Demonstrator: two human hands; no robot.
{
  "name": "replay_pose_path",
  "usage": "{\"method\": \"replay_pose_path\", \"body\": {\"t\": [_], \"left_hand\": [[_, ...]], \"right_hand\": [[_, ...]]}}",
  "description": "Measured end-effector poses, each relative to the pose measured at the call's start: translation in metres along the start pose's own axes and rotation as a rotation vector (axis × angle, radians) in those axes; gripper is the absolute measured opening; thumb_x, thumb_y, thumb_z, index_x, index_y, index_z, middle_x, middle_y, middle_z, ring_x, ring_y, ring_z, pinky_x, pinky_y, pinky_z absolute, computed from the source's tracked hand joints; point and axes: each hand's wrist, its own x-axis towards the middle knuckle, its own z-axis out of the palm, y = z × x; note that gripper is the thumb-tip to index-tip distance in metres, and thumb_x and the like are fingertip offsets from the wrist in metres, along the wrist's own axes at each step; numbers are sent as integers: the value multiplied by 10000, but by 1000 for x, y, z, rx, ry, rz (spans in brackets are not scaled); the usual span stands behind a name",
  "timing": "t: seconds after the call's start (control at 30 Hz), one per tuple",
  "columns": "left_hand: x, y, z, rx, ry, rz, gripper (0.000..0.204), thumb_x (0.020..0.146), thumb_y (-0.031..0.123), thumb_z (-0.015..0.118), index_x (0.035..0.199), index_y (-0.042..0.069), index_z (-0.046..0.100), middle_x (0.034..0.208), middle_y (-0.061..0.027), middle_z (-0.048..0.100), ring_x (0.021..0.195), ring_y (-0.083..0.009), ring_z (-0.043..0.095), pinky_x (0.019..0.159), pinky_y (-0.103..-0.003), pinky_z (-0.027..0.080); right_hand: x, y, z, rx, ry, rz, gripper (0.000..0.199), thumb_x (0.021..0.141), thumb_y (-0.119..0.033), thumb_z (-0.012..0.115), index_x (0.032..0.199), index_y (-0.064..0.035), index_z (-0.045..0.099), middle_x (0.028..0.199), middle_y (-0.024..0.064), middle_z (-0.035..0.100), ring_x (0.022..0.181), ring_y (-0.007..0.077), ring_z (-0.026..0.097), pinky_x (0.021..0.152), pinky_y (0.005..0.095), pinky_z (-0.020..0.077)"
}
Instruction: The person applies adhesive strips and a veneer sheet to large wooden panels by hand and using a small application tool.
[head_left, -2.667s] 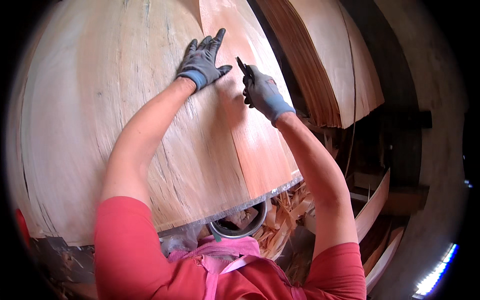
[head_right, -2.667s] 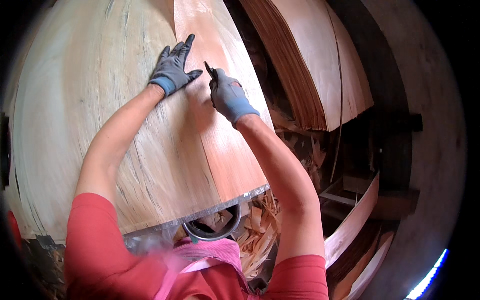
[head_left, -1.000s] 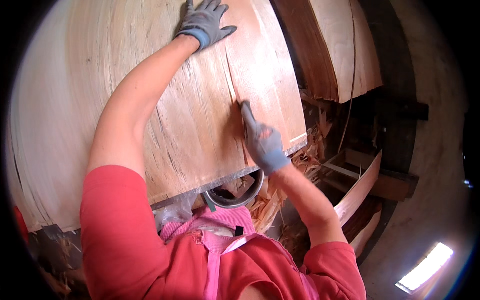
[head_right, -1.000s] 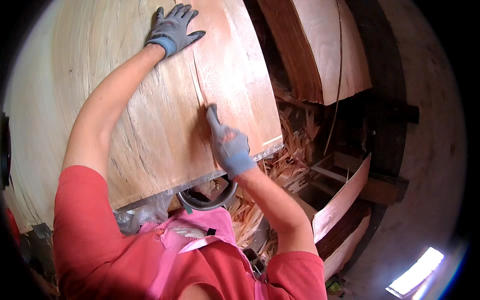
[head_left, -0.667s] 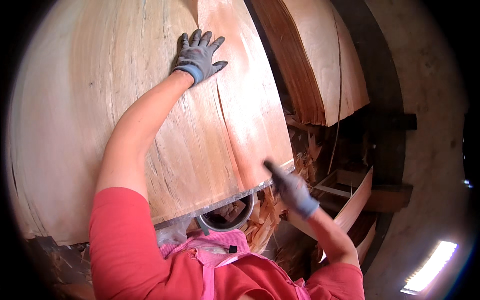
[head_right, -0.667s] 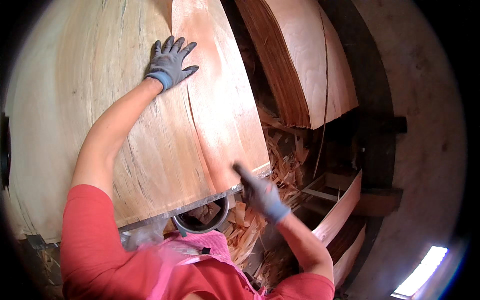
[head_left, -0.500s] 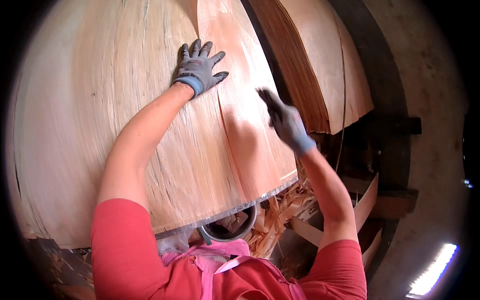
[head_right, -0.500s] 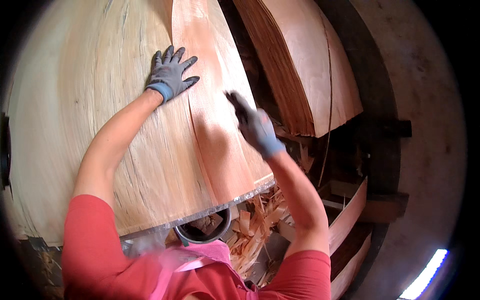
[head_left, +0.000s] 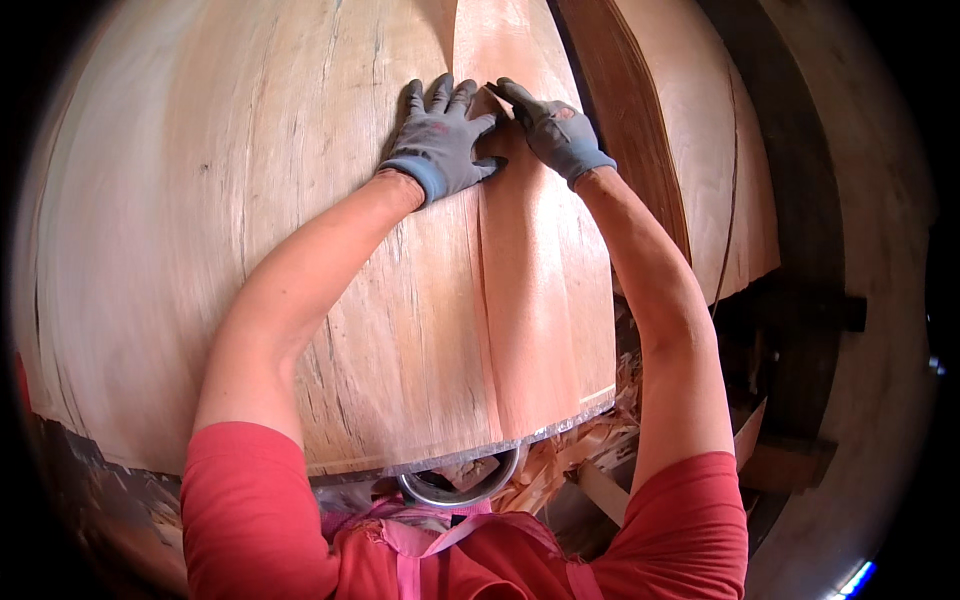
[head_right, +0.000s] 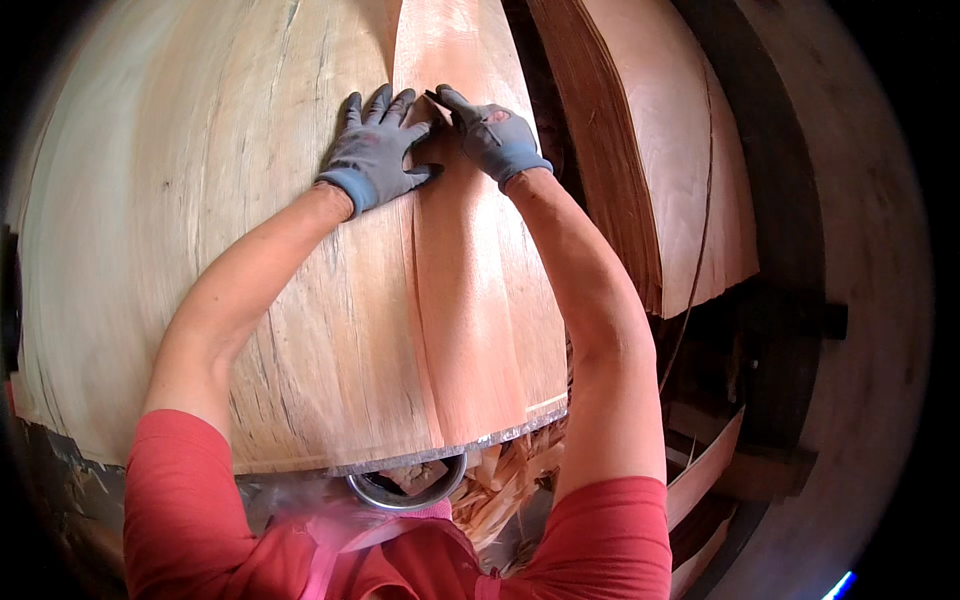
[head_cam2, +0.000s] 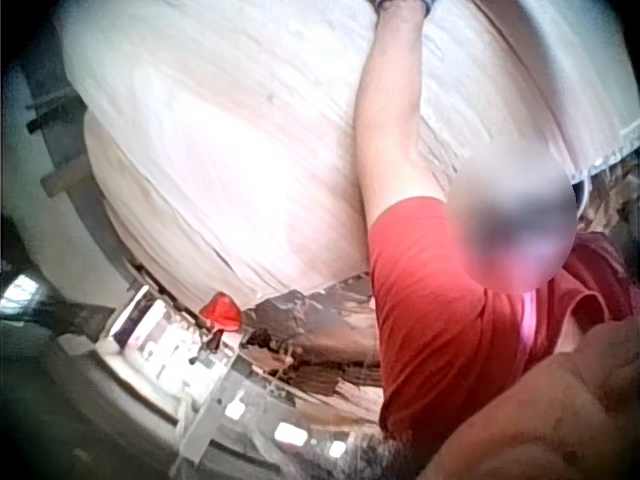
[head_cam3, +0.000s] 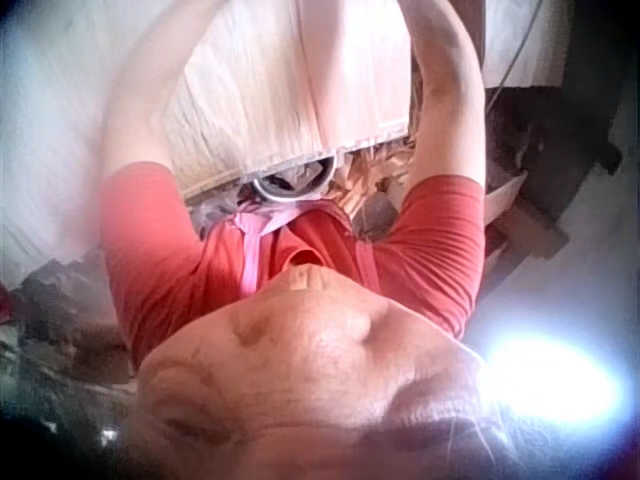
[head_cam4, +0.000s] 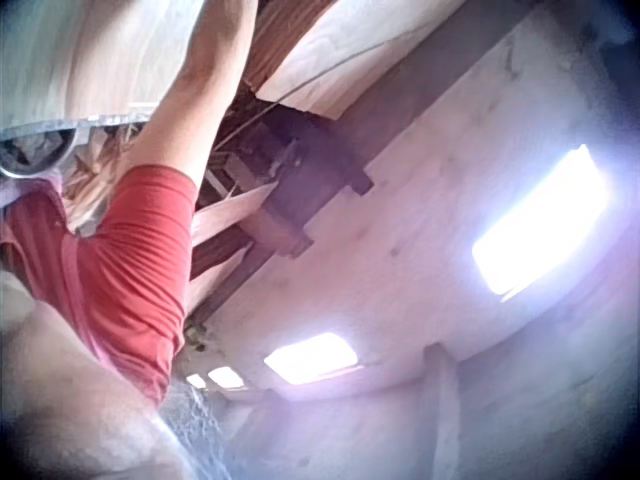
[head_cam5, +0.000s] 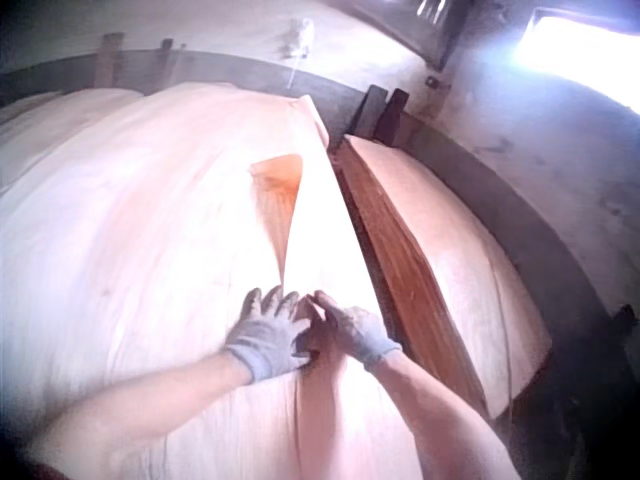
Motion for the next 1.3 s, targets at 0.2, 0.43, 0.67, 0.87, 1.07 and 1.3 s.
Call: {"method": "replay_pose_path", "body": {"t": [0.2, 0.43, 0.67, 0.87, 1.07, 1.3], "left_hand": [[0, 1, -1, -9, -19, -8, 652, 851, 605, 579, 1408, 272, 519, 1564, -136, 324, 1459, -350, 244, 1170, -589, 120], [0, 2, -7, 26, -47, -31, 663, 872, 625, 530, 1455, 321, 450, 1581, -125, 293, 1468, -348, 218, 1163, -606, 121], [-2, 6, -7, 164, -45, -60, 643, 915, 645, 445, 1483, 349, 393, 1588, -88, 290, 1472, -308, 227, 1170, -582, 146], [-5, 17, -14, 200, -82, -77, 622, 900, 641, 498, 1465, 396, 410, 1588, -66, 295, 1473, -299, 232, 1169, -595, 139], [-1, 18, -7, 215, -81, -93, 628, 897, 651, 497, 1467, 401, 406, 1595, -59, 279, 1480, -303, 207, 1166, -605, 131], [0, 7, 5, 181, -39, -93, 645, 895, 655, 493, 1476, 393, 393, 1608, -64, 244, 1487, -315, 178, 1167, -608, 131]], "right_hand": [[-17, 8, -1, -234, -139, 0, 503, 974, -201, 426, 1461, -328, 399, 897, 214, 679, 781, 376, 675, 663, 476, 525], [-100, -40, -30, -146, -239, 303, 468, 1003, -271, 386, 1471, -286, 379, 941, 235, 672, 833, 389, 675, 712, 456, 528], [-186, -74, -35, -138, -183, 373, 486, 971, -117, 464, 1448, -210, 442, 819, 237, 659, 687, 391, 656, 606, 464, 504], [-255, -108, -46, -151, -248, 466, 571, 931, -55, 443, 1479, -200, 382, 796, 220, 662, 694, 388, 656, 617, 477, 514], [-346, -130, -56, -198, -322, 484, 614, 895, -22, 479, 1477, -193, 388, 840, 175, 643, 713, 359, 654, 620, 446, 523], [-409, -168, -154, -378, -920, 699, 556, 883, -72, 548, 1423, -150, 445, 847, 176, 660, 753, 351, 660, 649, 457, 523]]}}
